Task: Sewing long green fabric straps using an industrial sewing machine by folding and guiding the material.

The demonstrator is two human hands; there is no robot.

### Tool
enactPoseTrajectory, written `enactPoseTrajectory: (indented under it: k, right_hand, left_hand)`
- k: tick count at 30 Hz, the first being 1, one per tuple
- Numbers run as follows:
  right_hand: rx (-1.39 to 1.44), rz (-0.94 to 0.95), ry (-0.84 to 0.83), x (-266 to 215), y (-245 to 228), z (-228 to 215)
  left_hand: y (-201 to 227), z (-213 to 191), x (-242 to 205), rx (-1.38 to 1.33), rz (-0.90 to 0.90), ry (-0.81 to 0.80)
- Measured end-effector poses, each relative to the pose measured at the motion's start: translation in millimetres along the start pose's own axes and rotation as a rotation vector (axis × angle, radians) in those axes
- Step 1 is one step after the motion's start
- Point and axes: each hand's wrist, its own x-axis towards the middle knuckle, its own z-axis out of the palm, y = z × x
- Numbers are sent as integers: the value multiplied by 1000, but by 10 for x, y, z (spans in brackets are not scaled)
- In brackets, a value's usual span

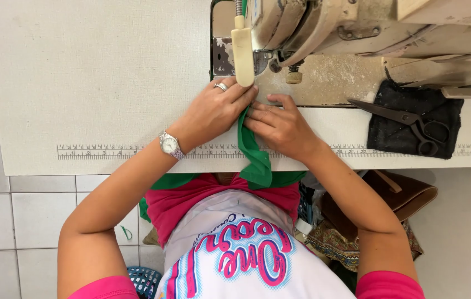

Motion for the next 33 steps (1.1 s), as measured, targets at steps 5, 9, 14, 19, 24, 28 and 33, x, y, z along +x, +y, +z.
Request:
enactPoseTrajectory:
  k: [5,9,14,19,24,28,33]
  right_hand:
    - [-27,10,15,75,116,62]
    - [-40,34,39,85,144,119]
    - [-67,69,45,-48,186,223]
    - [-91,67,3,-95,239,301]
    - [-16,146,-15,-25,113,164]
    - [-71,234,-16,-116,56,30]
    - [-39,281,13,-336,-203,-35]
  left_hand:
    - [-141,-20,109,34,-1,78]
    - [-185,-72,175,-157,-54,93]
    - [284,-232,44,-260,-333,19]
    - [1014,-242,-193,-49,-735,-156]
    - [919,-384,-234,-1288,-1315,267]
    - [1155,-315,-432,-1964,-1505,375]
    - [1485,-507,-643,-1815,-1409,147]
